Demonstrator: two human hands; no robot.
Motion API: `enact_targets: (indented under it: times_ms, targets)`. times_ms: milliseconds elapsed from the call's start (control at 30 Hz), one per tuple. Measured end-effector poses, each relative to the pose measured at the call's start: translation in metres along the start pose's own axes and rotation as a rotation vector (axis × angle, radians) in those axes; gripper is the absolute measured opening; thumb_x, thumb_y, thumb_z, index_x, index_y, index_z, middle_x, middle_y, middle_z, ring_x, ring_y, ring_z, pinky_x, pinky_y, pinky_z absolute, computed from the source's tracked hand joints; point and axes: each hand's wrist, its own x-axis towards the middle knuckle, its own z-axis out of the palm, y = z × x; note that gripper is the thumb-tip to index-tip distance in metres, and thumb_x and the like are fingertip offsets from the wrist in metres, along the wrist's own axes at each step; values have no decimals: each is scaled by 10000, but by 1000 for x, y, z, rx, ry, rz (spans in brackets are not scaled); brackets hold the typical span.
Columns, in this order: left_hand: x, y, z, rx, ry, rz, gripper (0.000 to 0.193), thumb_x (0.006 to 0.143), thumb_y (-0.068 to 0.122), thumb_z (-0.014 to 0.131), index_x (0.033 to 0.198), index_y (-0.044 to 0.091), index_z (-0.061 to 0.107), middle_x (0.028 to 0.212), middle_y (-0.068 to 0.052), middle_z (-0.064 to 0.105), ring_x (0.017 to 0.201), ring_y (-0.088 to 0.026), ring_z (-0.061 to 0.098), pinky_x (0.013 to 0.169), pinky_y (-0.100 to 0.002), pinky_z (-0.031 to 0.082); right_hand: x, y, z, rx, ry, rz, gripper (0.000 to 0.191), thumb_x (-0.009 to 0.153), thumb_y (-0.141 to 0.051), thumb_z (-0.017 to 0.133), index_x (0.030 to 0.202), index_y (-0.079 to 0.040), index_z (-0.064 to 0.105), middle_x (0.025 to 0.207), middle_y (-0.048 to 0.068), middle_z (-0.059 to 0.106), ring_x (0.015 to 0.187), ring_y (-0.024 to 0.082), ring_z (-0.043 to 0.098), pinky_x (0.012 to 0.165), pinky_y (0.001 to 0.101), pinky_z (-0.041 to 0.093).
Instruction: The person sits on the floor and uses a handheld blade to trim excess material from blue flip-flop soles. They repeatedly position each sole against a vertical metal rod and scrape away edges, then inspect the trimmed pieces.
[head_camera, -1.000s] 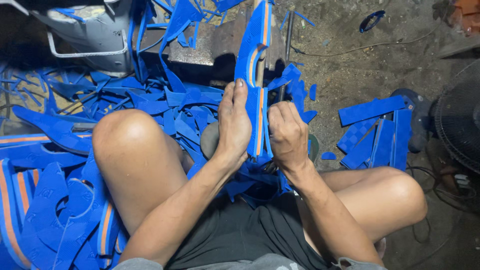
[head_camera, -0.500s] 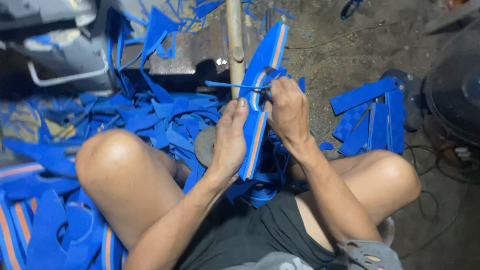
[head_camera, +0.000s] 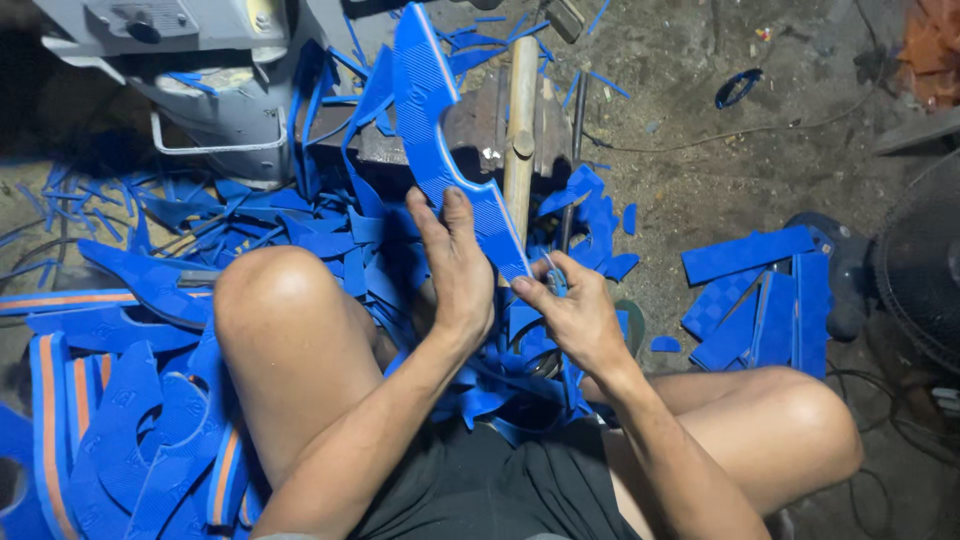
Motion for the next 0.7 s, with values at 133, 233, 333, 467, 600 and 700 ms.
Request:
enact_targets:
  times_ms: [133, 233, 333, 467, 600, 700]
  targets:
    - [-3, 4, 3, -79, -44, 6, 391, 1104, 370, 468, 1339, 63, 412, 1128, -54, 538, 1025, -131, 488, 940, -319, 447, 1, 13, -5, -16, 46, -60, 191, 926, -213, 753, 900, -33, 696, 664, -41, 625, 586, 26, 510, 494, 236, 412]
    - [-3, 22, 8, -162, -93, -13, 343, 1096, 320, 511, 1302, 58, 428, 1080, -57, 532, 984, -144, 504, 887, -338, 465, -3, 13, -10, -8, 7, -138, 179, 945, -196, 741, 915, -29, 682, 671, -39, 617, 588, 20, 511, 492, 219, 410]
    - [0, 53, 5, -161, -102, 175, 300, 1111, 257, 540, 1325, 59, 467, 1155, -51, 550, 1050, -141, 515, 953, -322, 468, -10, 4, -15, 177, -95, -3, 150, 908, -149, 711, 1011, -39, 706, 706, -40, 618, 538, 31, 485, 442, 217, 351]
    - [0, 114, -57, 155, -123, 479, 292, 1110, 175, 615, 1355, 83, 487, 1192, -64, 613, 1050, -158, 613, 926, -278, 517, -21, -7, -16, 176, -165, -9, 207, 1001, -183, 659, 1122, -37, 742, 718, -36, 558, 533, 18, 417, 445, 197, 298]
    - [-22, 195, -172, 211, -195, 638, 281, 1131, 148, 648, 1371, 87, 517, 1239, -62, 635, 1125, -156, 666, 983, -281, 557, -22, -4, -6, 17, -134, -90, 191, 1026, -197, 693, 1083, -24, 751, 692, -27, 546, 548, 35, 438, 467, 206, 312]
    - [-49, 244, -249, 427, -28, 478, 336, 1090, 181, 632, 1385, 51, 537, 1160, -47, 648, 1045, -121, 661, 927, -288, 564, -18, -1, -1, -32, -124, -92, 189, 1034, -199, 702, 1058, -17, 746, 688, -16, 560, 551, 42, 451, 473, 207, 309]
